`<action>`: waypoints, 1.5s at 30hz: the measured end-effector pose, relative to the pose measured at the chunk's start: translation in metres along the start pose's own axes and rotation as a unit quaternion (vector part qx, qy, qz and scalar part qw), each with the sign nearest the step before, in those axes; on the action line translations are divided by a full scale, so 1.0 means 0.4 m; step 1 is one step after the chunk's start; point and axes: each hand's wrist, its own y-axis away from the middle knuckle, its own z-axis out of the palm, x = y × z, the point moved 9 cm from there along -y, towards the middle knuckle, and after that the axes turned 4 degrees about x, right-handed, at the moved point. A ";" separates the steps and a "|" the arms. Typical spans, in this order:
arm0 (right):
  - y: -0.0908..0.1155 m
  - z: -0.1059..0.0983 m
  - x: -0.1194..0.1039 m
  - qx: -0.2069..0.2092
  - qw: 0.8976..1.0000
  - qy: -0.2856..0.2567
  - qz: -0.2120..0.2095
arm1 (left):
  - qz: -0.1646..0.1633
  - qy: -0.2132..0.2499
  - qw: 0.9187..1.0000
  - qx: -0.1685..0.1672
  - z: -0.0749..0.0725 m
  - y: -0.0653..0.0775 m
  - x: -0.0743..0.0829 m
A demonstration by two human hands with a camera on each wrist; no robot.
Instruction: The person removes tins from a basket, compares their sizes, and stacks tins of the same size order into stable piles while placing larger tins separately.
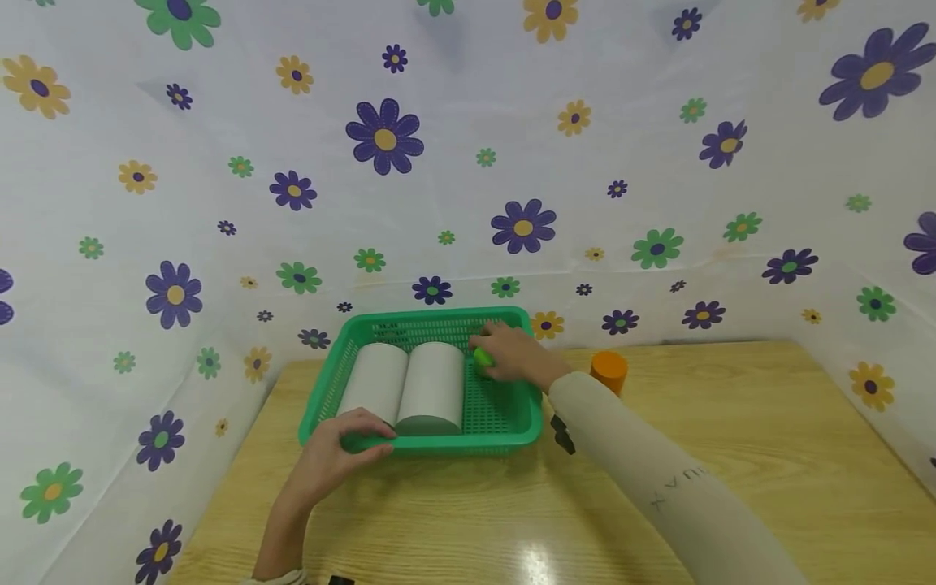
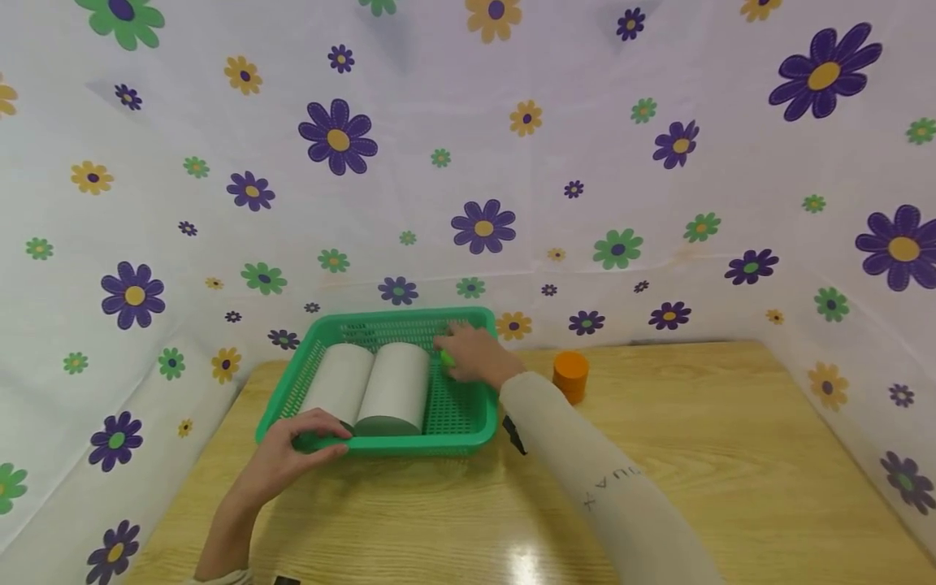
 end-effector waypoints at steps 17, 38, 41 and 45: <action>-0.019 0.046 -0.005 -0.072 0.992 0.101 -0.006 | 0.017 0.016 1.000 -0.003 0.001 -0.001 0.002; -0.009 0.027 -0.012 -0.059 0.997 0.045 -0.017 | 0.013 0.005 1.000 -0.002 -0.003 -0.003 0.005; 0.002 0.000 -0.020 -0.037 0.999 0.016 -0.025 | 0.014 0.005 1.000 0.000 -0.004 -0.003 0.004; 0.024 -0.024 -0.025 -0.022 0.999 -0.017 -0.030 | 0.010 0.005 1.000 0.002 -0.004 0.000 0.002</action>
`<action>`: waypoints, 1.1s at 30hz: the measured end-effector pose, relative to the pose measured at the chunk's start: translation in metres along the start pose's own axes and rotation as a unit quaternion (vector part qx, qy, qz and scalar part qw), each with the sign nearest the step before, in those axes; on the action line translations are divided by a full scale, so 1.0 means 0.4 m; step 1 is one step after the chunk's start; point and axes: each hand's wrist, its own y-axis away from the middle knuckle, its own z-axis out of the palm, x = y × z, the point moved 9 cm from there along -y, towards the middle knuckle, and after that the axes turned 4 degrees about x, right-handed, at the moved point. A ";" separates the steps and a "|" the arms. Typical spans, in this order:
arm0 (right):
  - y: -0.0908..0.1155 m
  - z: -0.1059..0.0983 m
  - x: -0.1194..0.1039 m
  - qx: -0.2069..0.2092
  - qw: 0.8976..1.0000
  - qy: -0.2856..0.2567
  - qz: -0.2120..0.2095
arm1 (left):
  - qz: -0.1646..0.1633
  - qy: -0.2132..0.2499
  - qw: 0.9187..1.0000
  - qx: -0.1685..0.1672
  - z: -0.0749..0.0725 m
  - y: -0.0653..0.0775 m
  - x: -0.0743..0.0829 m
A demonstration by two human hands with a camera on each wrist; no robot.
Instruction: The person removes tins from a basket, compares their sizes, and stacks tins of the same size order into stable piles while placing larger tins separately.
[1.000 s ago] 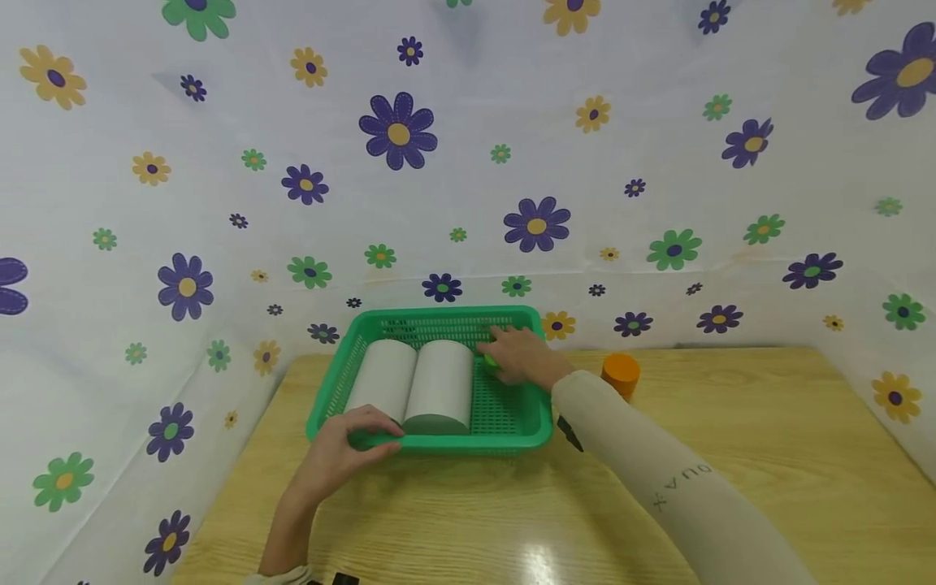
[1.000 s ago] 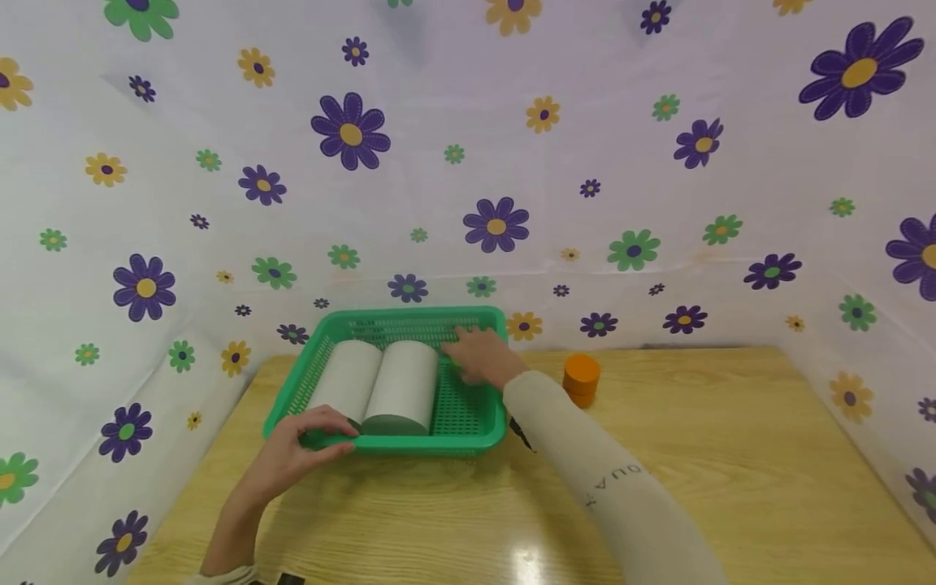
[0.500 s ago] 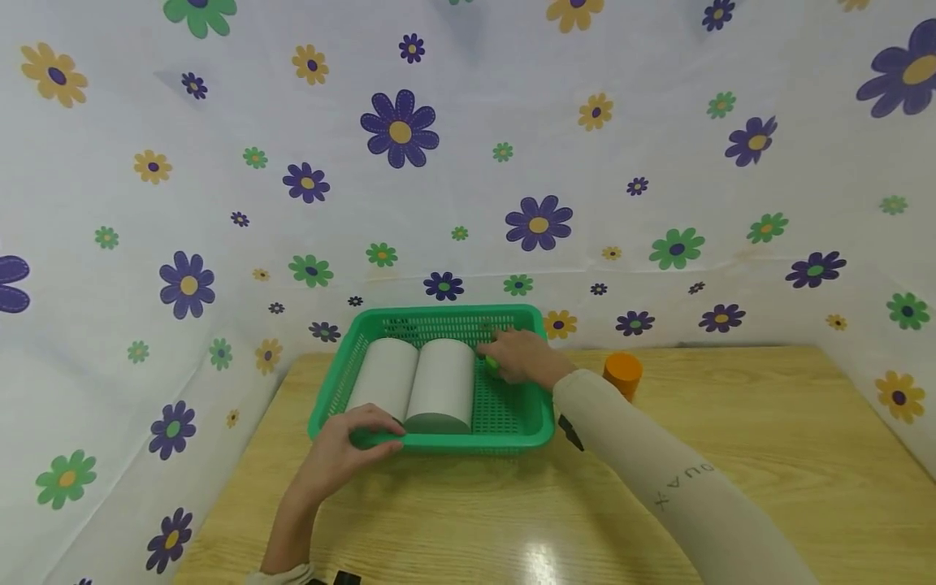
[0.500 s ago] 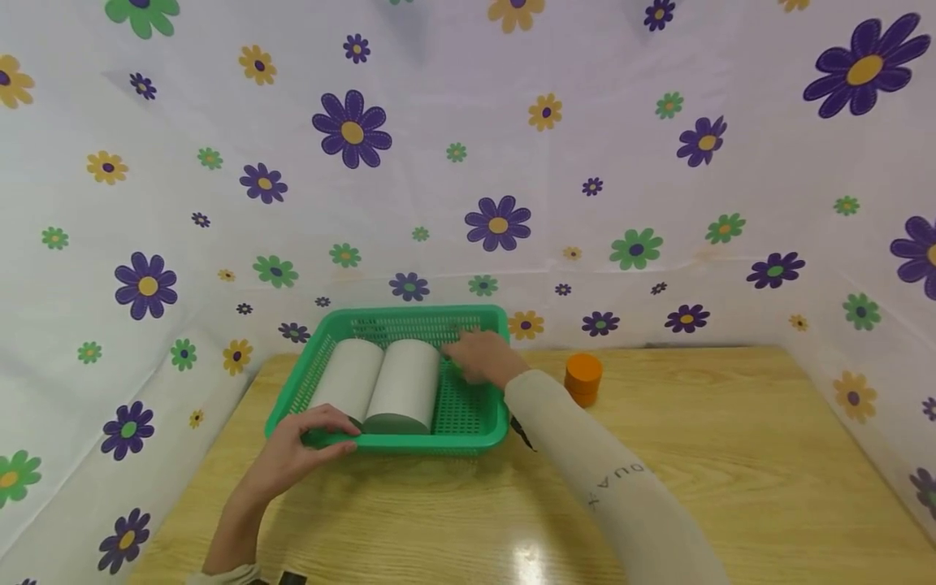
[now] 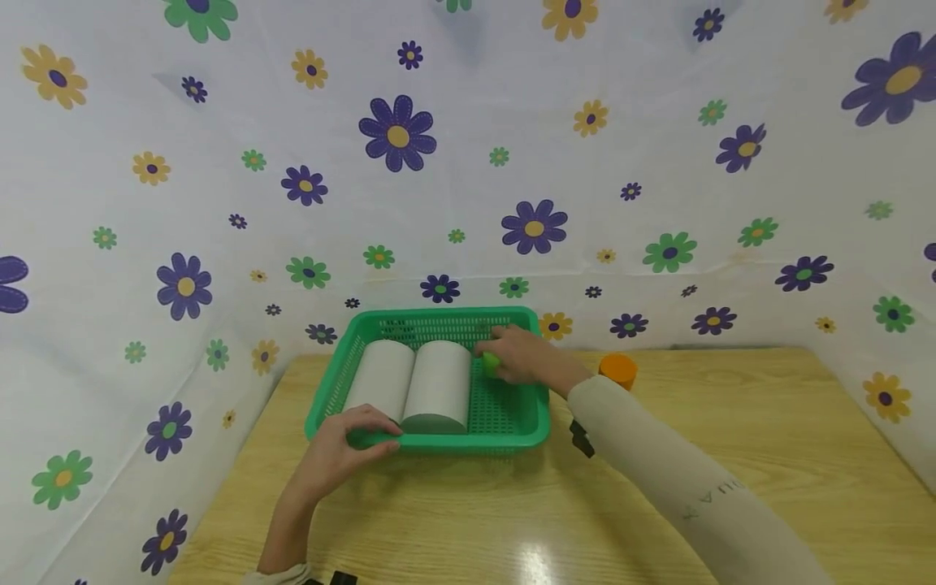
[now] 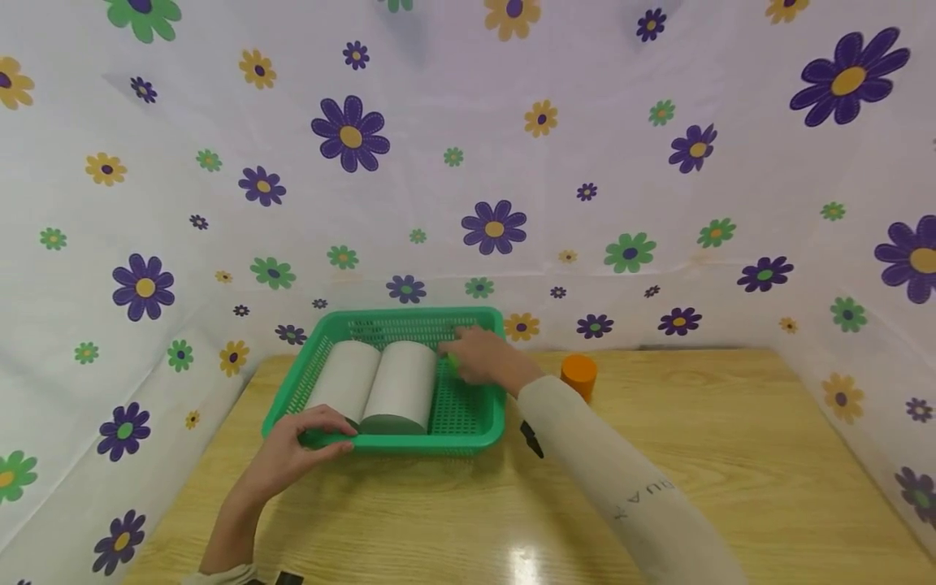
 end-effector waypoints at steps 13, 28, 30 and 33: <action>0.074 -0.088 0.007 0.113 0.990 -0.086 0.002 | -0.004 0.000 1.000 0.003 0.000 0.002 0.004; 0.207 -0.165 0.042 0.220 0.966 -0.132 0.027 | -0.001 0.001 1.000 0.000 0.005 0.002 0.000; 0.224 -0.169 0.046 0.226 0.963 -0.144 0.033 | 0.000 -0.001 1.000 0.002 0.004 0.002 0.001; 0.247 -0.169 0.052 0.235 0.958 -0.157 0.038 | -0.001 -0.003 1.000 0.002 0.003 0.001 0.001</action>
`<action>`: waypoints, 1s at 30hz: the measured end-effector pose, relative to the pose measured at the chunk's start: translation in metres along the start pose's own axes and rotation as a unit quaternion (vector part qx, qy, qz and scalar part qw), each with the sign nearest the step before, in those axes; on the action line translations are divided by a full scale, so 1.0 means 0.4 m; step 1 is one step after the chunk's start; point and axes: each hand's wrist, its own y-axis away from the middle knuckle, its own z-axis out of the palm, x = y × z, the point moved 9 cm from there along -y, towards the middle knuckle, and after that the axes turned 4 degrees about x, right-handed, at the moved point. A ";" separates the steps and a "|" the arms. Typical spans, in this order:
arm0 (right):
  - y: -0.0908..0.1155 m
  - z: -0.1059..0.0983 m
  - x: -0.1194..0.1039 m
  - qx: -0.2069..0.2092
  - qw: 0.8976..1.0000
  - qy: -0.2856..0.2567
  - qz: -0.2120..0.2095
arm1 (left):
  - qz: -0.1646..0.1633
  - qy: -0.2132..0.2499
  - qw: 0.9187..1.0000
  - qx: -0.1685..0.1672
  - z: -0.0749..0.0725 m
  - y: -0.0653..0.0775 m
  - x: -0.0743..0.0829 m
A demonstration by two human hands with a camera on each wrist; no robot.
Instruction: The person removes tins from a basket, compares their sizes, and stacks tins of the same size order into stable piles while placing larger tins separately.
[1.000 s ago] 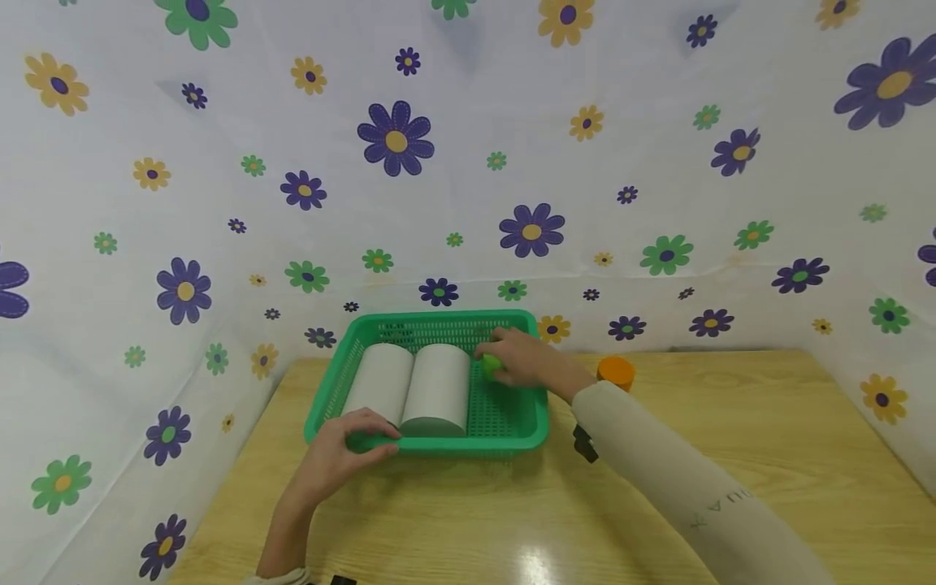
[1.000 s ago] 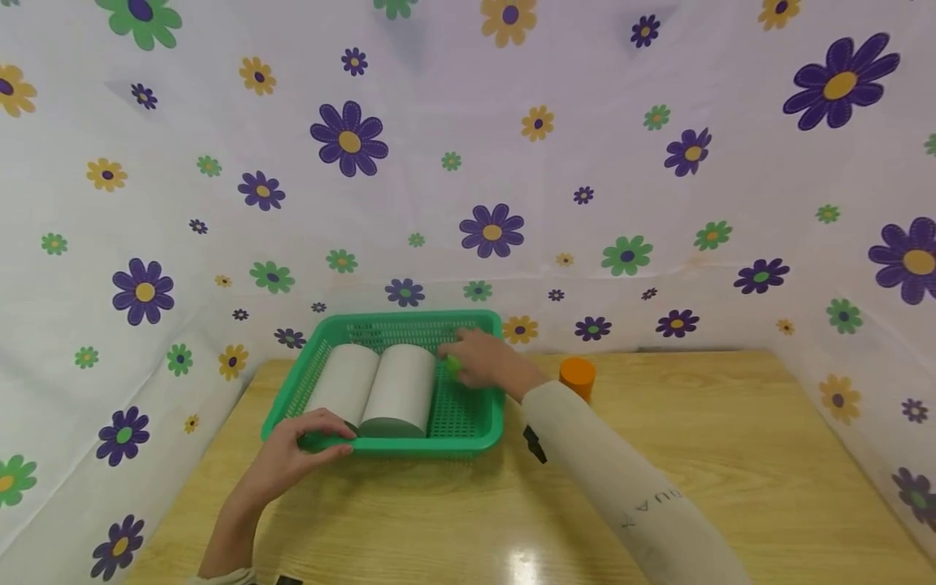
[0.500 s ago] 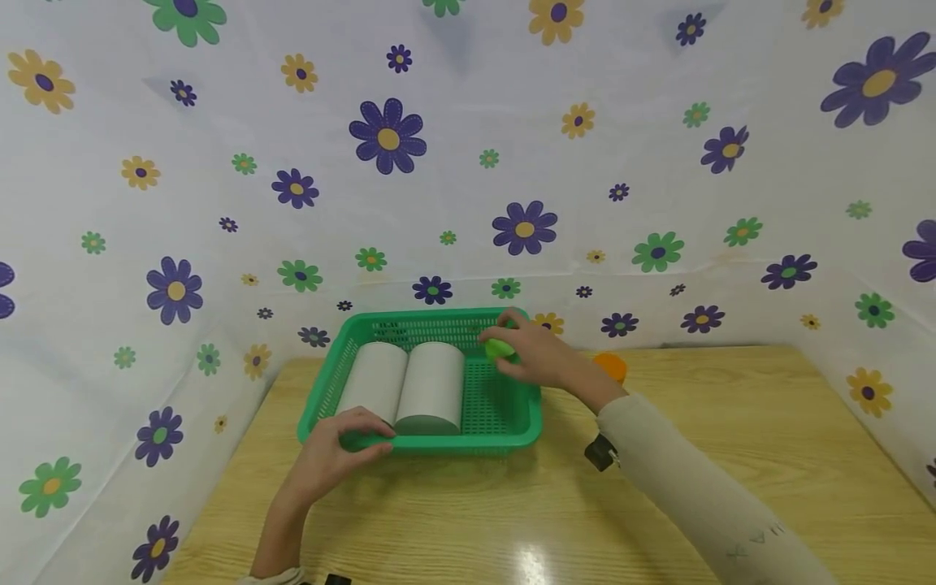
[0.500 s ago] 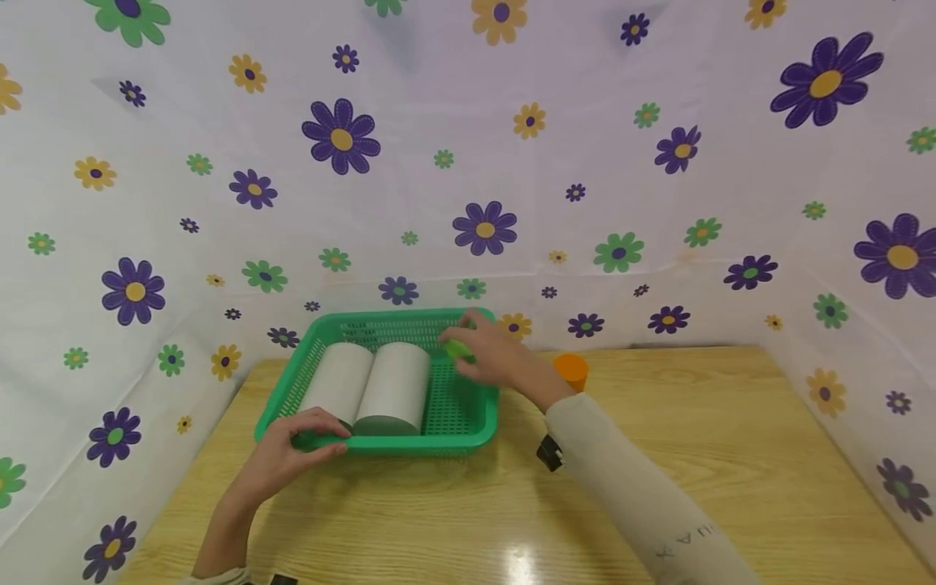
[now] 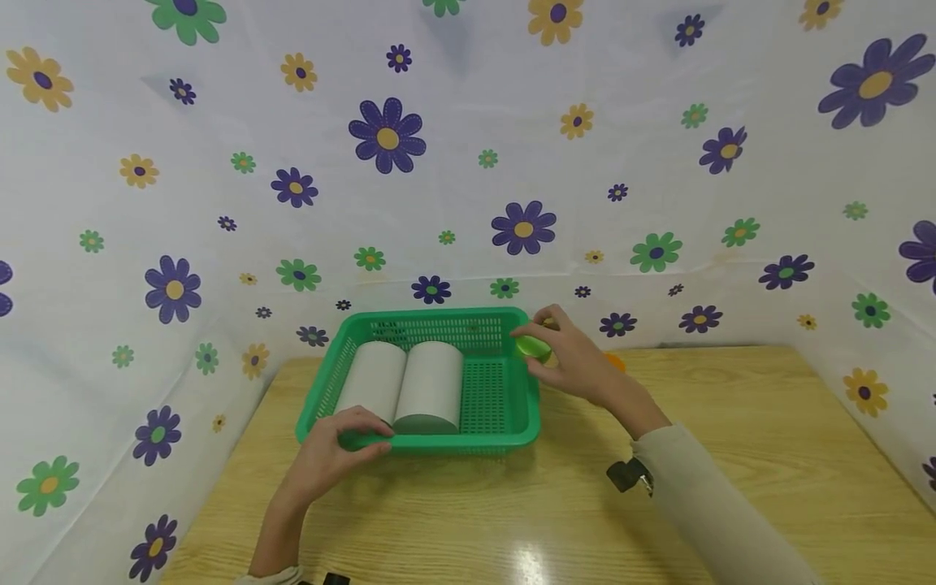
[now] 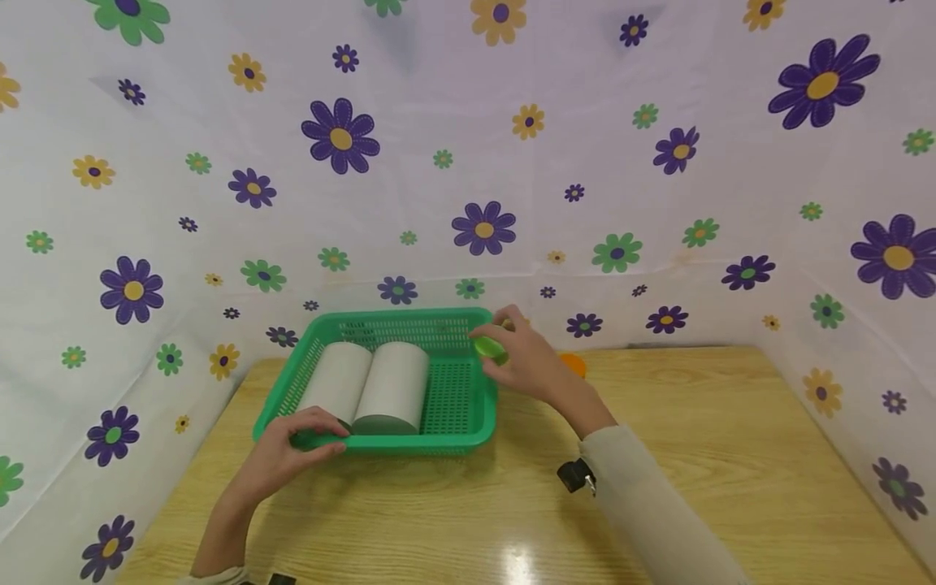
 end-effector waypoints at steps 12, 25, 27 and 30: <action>0.058 -0.043 0.016 0.053 0.998 -0.045 -0.003 | -0.003 -0.001 1.000 -0.004 0.003 -0.005 0.005; 0.123 -0.088 0.041 0.114 0.988 -0.105 0.023 | -0.005 -0.004 1.000 -0.005 -0.001 -0.006 0.001; 0.132 -0.098 0.046 0.125 0.986 -0.110 0.027 | -0.006 -0.002 1.000 -0.005 -0.002 -0.005 0.001; 0.145 -0.115 0.057 0.142 0.982 -0.121 0.040 | -0.006 0.000 1.000 -0.005 -0.003 -0.004 0.002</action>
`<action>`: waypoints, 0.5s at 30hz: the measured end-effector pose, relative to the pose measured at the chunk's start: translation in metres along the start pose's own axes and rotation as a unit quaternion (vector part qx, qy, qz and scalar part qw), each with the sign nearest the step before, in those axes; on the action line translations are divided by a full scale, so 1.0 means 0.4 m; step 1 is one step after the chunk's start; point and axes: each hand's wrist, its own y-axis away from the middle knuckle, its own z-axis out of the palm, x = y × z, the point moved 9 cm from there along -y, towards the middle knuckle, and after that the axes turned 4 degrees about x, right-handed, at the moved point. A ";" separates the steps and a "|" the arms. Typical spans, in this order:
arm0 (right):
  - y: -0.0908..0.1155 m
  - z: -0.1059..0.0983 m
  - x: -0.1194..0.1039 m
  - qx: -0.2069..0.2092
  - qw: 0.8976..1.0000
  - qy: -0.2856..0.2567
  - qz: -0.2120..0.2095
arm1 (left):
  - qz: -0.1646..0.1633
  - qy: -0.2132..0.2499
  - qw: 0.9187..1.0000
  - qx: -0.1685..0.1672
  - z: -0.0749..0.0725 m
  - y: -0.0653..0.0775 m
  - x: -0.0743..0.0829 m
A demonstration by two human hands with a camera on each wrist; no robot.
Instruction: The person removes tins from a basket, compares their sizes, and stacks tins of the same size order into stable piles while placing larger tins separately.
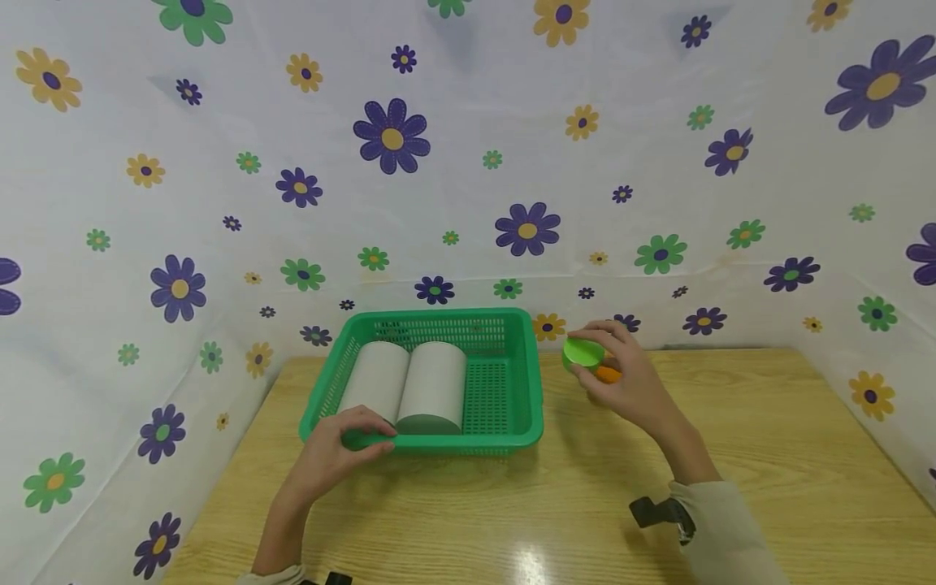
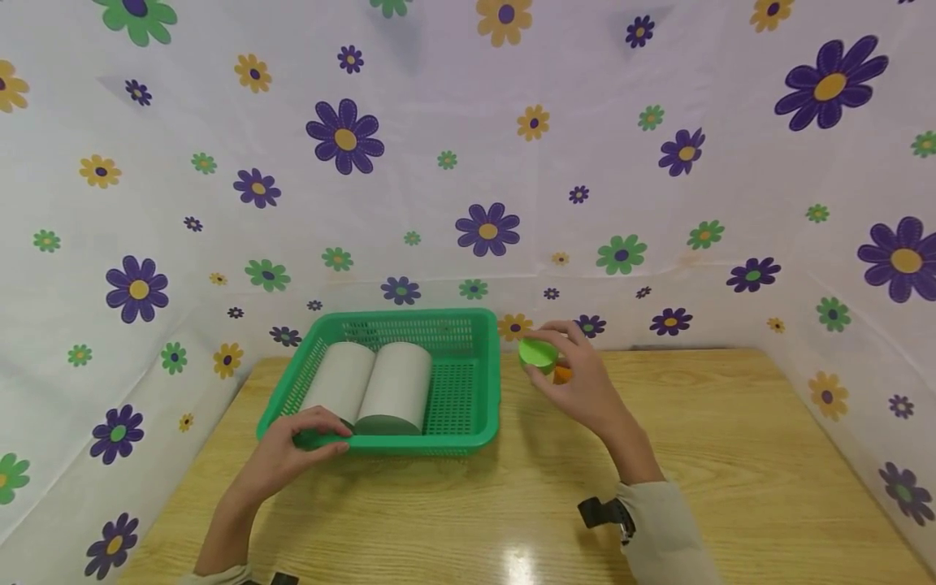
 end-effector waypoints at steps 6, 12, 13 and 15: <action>0.015 -0.038 0.016 0.028 0.999 -0.011 0.020 | 0.002 -0.001 1.000 0.000 0.002 0.001 0.001; 0.026 -0.072 0.034 0.050 0.998 -0.007 0.041 | 0.002 0.000 1.000 0.000 0.002 0.000 0.003; 0.028 -0.076 0.039 0.054 0.998 -0.008 0.044 | 0.002 0.000 1.000 0.000 0.002 0.000 0.004; 0.031 -0.080 0.049 0.061 0.997 -0.009 0.048 | 0.002 -0.002 1.000 0.002 0.000 0.002 0.003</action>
